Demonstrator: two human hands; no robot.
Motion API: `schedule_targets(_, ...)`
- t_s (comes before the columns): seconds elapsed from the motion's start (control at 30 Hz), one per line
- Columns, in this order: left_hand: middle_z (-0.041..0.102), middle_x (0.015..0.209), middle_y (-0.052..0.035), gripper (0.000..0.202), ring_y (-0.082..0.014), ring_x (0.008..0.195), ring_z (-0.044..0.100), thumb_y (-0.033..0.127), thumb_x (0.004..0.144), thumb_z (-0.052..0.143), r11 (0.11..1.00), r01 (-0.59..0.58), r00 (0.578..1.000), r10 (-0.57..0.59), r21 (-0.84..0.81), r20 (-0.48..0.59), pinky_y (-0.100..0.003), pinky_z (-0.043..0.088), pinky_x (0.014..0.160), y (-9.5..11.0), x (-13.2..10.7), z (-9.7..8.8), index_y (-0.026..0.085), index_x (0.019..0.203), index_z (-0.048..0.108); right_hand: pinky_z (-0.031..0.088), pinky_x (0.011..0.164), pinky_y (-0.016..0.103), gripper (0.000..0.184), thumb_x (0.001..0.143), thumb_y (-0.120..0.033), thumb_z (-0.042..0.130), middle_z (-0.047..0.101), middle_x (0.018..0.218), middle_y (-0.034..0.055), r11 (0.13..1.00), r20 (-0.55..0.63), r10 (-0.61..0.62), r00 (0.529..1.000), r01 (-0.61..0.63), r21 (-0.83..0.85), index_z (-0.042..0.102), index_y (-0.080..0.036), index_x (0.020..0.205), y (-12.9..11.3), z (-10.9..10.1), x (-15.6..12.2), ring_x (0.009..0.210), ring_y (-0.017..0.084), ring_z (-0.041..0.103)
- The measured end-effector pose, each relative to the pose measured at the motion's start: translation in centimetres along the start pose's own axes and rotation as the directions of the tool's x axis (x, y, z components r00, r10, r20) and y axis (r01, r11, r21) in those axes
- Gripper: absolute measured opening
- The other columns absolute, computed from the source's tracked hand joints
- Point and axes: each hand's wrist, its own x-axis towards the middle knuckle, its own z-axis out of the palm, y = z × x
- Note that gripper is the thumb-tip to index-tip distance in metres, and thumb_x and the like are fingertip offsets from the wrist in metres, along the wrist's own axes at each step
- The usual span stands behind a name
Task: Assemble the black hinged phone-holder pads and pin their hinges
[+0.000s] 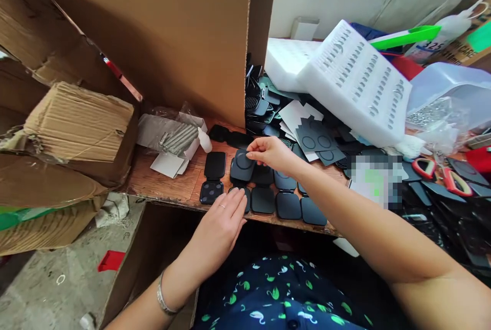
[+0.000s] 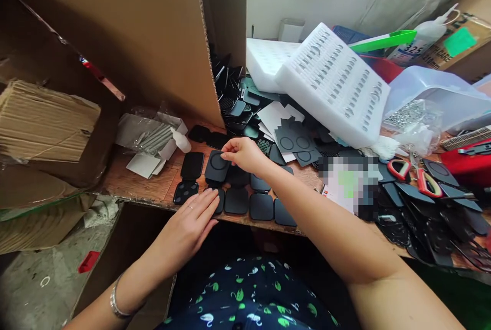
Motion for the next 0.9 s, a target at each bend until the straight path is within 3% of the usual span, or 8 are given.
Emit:
schedule_targets(0.1, 0.071, 0.119, -0.0161, 0.028, -0.0274, 0.112, 0.066, 0.01, 0.097, 0.052, 0.993, 0.097, 0.988, -0.104, -0.061, -0.115, -0.045, 0.056, 0.1, -1.0, -1.0, -1.4, 0.008, 0.124, 0.062, 0.038, 0.046, 0.018, 0.007, 0.079, -0.011, 0.069, 0.058, 0.059, -0.0041, 0.998, -0.007, 0.032, 0.999, -0.032, 0.047, 0.065, -0.016, 0.078, 0.7, -0.2, 0.7, 0.051, 0.007, 0.051)
schedule_targets(0.23, 0.072, 0.108, -0.0144, 0.025, -0.0262, 0.103, 0.067, 0.006, 0.096, 0.052, 0.961, 0.265, 0.936, -0.276, -0.075, -0.221, -0.046, 0.058, 0.094, -2.9, -2.9, -2.2, 0.011, 0.117, 0.065, 0.039, 0.046, 0.017, 0.004, 0.081, -0.012, 0.069, 0.056, 0.058, -0.0043, 0.999, -0.005, 0.046, 0.999, -0.045, 0.03, 0.067, -0.015, 0.079, 1.3, -1.0, 0.9, 0.051, 0.006, 0.05)
schedule_targets(0.33, 0.072, 0.116, -0.014, 0.028, -0.0272, 0.11, 0.067, 0.007, 0.096, 0.052, 0.975, 0.202, 0.96, -0.215, -0.088, -0.181, -0.048, 0.057, 0.097, -3.0, -3.0, -1.5, 0.013, 0.12, 0.064, 0.037, 0.045, 0.017, 0.005, 0.079, -0.011, 0.07, 0.056, 0.057, -0.0045, 0.998, 0.0, 0.058, 0.998, -0.058, -0.003, 0.067, -0.015, 0.077, 1.4, -0.9, 1.0, 0.05, 0.006, 0.049)
schedule_targets(0.5, 0.065, 0.135, -0.0172, 0.033, -0.0283, 0.126, 0.061, 0.014, 0.098, 0.052, 0.985, 0.08, 0.993, -0.093, -0.155, -0.077, -0.046, 0.053, 0.106, -1.3, -1.1, -0.2, 0.011, 0.131, 0.059, 0.036, 0.045, 0.018, 0.009, 0.074, -0.015, 0.076, 0.058, 0.057, -0.0042, 0.999, 0.026, 0.042, 0.999, -0.041, -0.035, 0.067, -0.015, 0.073, 1.2, 0.4, 1.3, 0.049, 0.007, 0.049)
schedule_targets(0.7, 0.062, 0.139, -0.0207, 0.041, -0.0328, 0.13, 0.059, 0.028, 0.099, 0.055, 0.993, 0.049, 0.998, -0.045, -0.103, 0.036, -0.051, 0.05, 0.106, -1.4, 0.2, 0.4, 0.009, 0.136, 0.057, 0.041, 0.049, 0.02, 0.009, 0.074, -0.014, 0.075, 0.062, 0.059, -0.0028, 0.998, 0.052, 0.009, 0.999, -0.006, -0.062, 0.067, -0.015, 0.07, 1.9, 1.0, 2.1, 0.049, 0.007, 0.052)
schedule_targets(0.9, 0.06, 0.142, -0.0196, 0.039, -0.0324, 0.131, 0.058, 0.026, 0.1, 0.054, 0.997, 0.031, 0.998, -0.027, -0.065, 0.057, -0.05, 0.049, 0.106, -2.1, 0.1, 0.7, 0.011, 0.136, 0.057, 0.041, 0.049, 0.019, 0.008, 0.076, -0.013, 0.074, 0.064, 0.059, -0.0025, 0.994, 0.077, -0.008, 0.997, 0.016, -0.108, 0.068, -0.015, 0.072, 2.1, 1.0, 2.5, 0.049, 0.007, 0.052)
